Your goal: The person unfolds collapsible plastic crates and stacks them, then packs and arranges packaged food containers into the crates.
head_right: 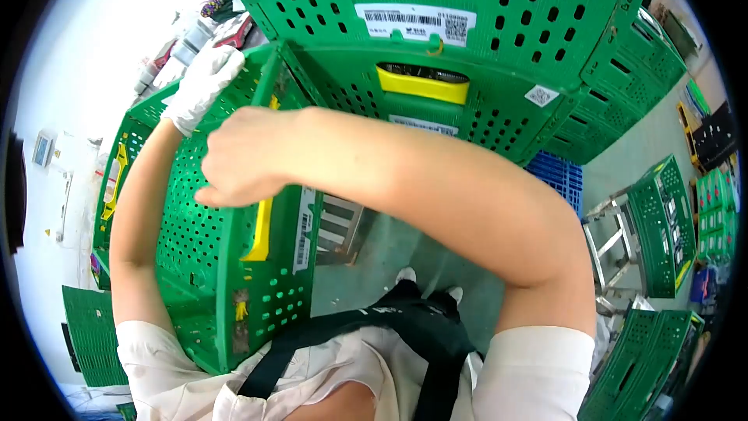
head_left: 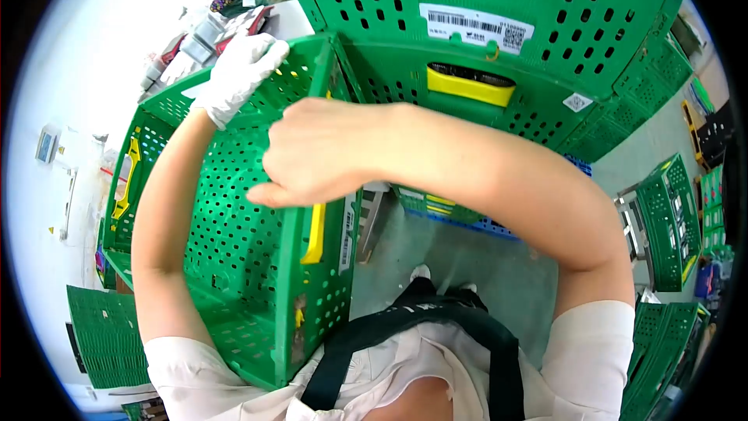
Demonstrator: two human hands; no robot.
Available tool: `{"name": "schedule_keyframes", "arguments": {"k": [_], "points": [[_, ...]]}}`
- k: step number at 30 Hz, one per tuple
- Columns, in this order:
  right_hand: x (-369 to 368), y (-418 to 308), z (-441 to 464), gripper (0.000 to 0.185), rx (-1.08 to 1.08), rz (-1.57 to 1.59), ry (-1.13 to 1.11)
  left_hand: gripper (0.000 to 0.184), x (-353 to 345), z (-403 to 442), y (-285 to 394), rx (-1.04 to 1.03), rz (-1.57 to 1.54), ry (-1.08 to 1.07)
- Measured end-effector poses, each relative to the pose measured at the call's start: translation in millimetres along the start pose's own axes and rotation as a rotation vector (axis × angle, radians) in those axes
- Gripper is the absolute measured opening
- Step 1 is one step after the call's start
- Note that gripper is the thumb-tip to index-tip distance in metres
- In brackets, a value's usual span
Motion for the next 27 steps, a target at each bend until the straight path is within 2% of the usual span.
{"name": "schedule_keyframes", "arguments": {"k": [2,3,4,6,8,10,12,13,15,17,21,22,24,26,27], "points": [[5,12,-1,0.066,-0.099,0.185,-0.073,0.028,20,-15,5,-0.213,-0.175,0.337],[8,20,0,0.065,-0.096,0.225,-0.029,0.030,36,-34,25,-0.232,0.043,0.441],[17,28,3,0.061,-0.052,0.117,0.034,0.025,45,-45,44,-0.319,0.148,0.474],[47,46,-1,0.055,-0.031,0.041,0.275,0.019,27,-52,17,-0.300,0.040,0.326],[70,63,-13,0.053,-0.039,0.012,0.488,0.015,-30,-62,-22,0.000,-0.218,-0.052],[62,78,-19,0.052,-0.074,0.052,0.519,0.013,-102,-75,-65,0.424,-0.614,-0.389],[41,104,-23,0.048,-0.257,0.091,0.433,0.017,-143,-89,-57,0.728,-0.803,-0.582],[38,100,-25,0.050,-0.188,0.058,0.447,0.018,-161,-93,-42,0.774,-0.914,-0.634],[25,96,-21,0.049,-0.125,0.014,0.529,0.020,-181,-101,13,0.672,-1.160,-0.689],[14,88,-12,0.047,-0.055,0.000,0.562,0.022,-174,-103,37,0.573,-1.275,-0.718],[22,85,-13,0.050,-0.125,-0.096,0.574,0.027,-165,-78,35,0.441,-1.187,-0.704],[26,82,-16,0.050,-0.125,-0.101,0.574,0.028,-164,-71,32,0.415,-1.135,-0.699],[21,77,-15,0.052,-0.152,-0.167,0.396,0.030,-161,-63,22,0.328,-0.954,-0.652],[26,71,-18,0.054,-0.137,-0.156,0.404,0.033,-126,-47,12,-0.001,-0.520,-0.413],[27,69,-17,0.054,-0.141,-0.184,0.372,0.034,-87,-42,16,-0.255,-0.197,-0.176]]}}
Point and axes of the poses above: each hand's wrist, its own z-axis towards the middle knuckle, its own x-axis out of the back of the hand, y = z × x, the point moved 9 cm from there along z, towards the middle knuckle, and after that the axes turned 5 degrees about z, right-handed, at the moved point
